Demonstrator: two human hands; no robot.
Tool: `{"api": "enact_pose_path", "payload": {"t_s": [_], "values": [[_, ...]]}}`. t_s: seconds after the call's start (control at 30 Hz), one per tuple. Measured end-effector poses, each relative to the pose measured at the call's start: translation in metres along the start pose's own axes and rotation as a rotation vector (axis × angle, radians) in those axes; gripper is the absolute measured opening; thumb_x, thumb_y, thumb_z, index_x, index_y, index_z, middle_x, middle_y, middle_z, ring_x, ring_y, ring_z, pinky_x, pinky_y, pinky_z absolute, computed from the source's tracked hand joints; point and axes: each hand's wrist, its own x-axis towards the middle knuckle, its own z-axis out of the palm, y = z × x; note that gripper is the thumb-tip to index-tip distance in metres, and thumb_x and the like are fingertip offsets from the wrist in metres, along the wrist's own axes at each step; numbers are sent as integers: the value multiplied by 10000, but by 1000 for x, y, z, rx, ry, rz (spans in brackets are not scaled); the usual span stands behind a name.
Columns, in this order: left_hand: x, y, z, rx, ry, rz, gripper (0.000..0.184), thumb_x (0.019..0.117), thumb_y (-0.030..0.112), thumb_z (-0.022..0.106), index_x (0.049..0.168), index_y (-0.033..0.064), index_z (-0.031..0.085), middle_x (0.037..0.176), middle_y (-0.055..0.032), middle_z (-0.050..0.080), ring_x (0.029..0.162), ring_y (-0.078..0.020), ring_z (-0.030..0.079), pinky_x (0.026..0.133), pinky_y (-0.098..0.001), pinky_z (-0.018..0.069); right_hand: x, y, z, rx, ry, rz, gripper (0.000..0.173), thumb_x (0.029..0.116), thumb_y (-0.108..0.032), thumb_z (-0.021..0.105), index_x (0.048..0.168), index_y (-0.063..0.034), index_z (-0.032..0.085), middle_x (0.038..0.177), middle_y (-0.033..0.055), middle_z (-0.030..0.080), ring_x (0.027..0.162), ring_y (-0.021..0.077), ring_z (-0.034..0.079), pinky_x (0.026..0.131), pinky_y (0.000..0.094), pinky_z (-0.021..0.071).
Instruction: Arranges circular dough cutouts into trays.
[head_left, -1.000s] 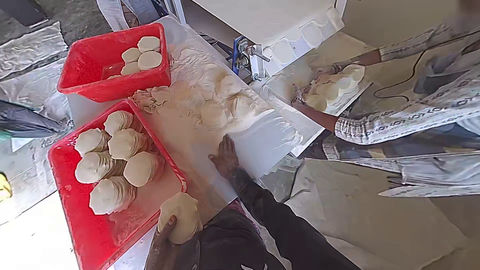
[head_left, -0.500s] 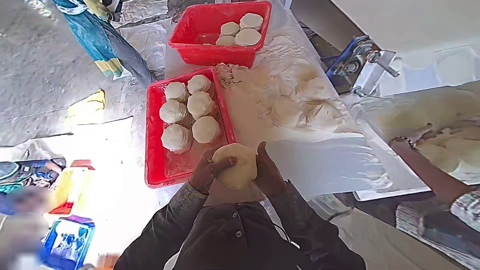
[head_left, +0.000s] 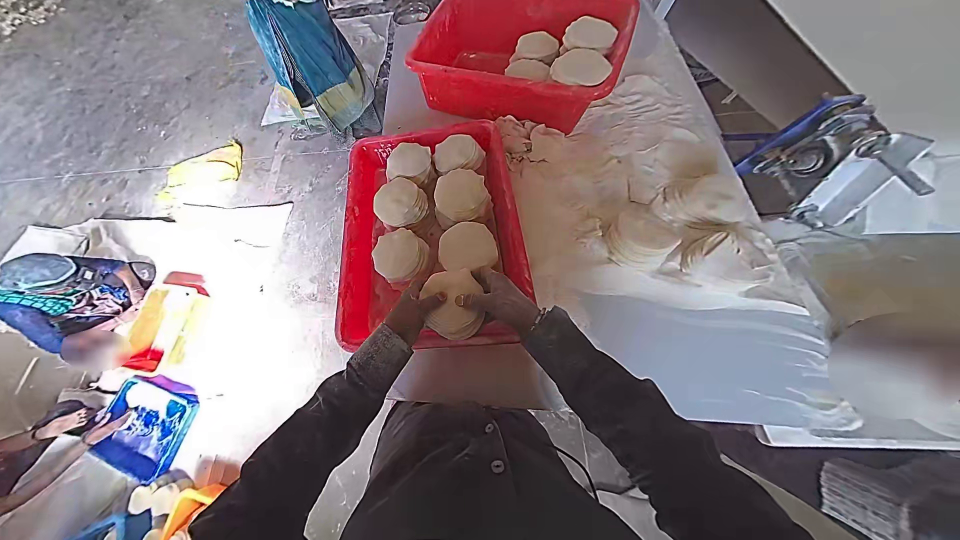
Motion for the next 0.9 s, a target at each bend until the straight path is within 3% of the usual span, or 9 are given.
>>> {"api": "enact_pose_path", "payload": {"t_s": [0.1,0.2,0.27,0.4,0.5,0.6,0.7,0.8,0.9], "values": [[8,-4,-18,61,-25,-97,555,992,13,558,1502,20,338,1281,-197,585,1031,-231,660,838,-389,584,14,13,19,-118,62,21,519,893,-119,731,1345,29,525,1236,202,641,1092,252,670,946,415,558],[13,-7,-32,124,-18,-159,566,964,-33,583,1480,20,355,1300,-213,562,1051,-258,645,842,-410,578,29,25,34,-81,65,72,531,894,-71,714,1373,46,516,1281,232,616,1141,284,644,994,442,528],[22,-12,-40,201,-38,-134,600,918,-74,605,1464,-12,365,1339,-218,541,1106,-246,623,898,-391,559,39,25,38,-117,67,121,582,887,-17,688,1426,44,478,1363,247,573,1230,304,600,1045,456,494],[26,-13,-42,469,-62,-106,662,900,-51,651,1493,-42,359,1433,-266,486,1248,-307,562,1006,-434,507,34,2,47,-548,22,242,699,953,-58,632,1545,71,283,1521,291,426,1431,368,435,1170,498,358],[14,-13,-43,579,-61,-50,727,917,23,658,1549,-11,301,1542,-270,385,1390,-342,455,1112,-460,428,6,-7,31,-645,0,150,544,1019,-99,546,1509,66,377,1472,277,493,1389,373,484,1160,500,371],[-7,-12,-58,496,8,14,673,940,84,614,1546,-9,335,1580,-276,326,1421,-385,396,1113,-504,402,-41,-9,-13,-499,313,-61,306,1042,-142,496,1265,-3,652,1175,163,697,1096,251,670,999,421,499],[-25,-12,-73,418,111,136,593,907,200,569,1456,3,461,1458,-202,494,1258,-273,560,975,-447,518,-81,-1,-92,-401,871,-128,255,1045,-207,553,1142,-34,713,970,136,733,870,253,713,826,470,574],[-41,-6,-68,360,203,251,521,918,260,562,1390,41,536,1358,-105,591,1164,-179,620,904,-385,563,-112,19,-193,-476,1199,21,322,1065,-232,511,1209,7,670,1095,252,696,1022,430,675,894,637,508],[-57,5,-37,308,259,357,487,938,238,542,1376,27,540,1346,-86,597,1184,-179,612,912,-385,569,-129,16,-261,-506,1221,187,328,1047,-229,530,1244,6,648,1192,277,670,1162,461,626,982,656,461]]}}
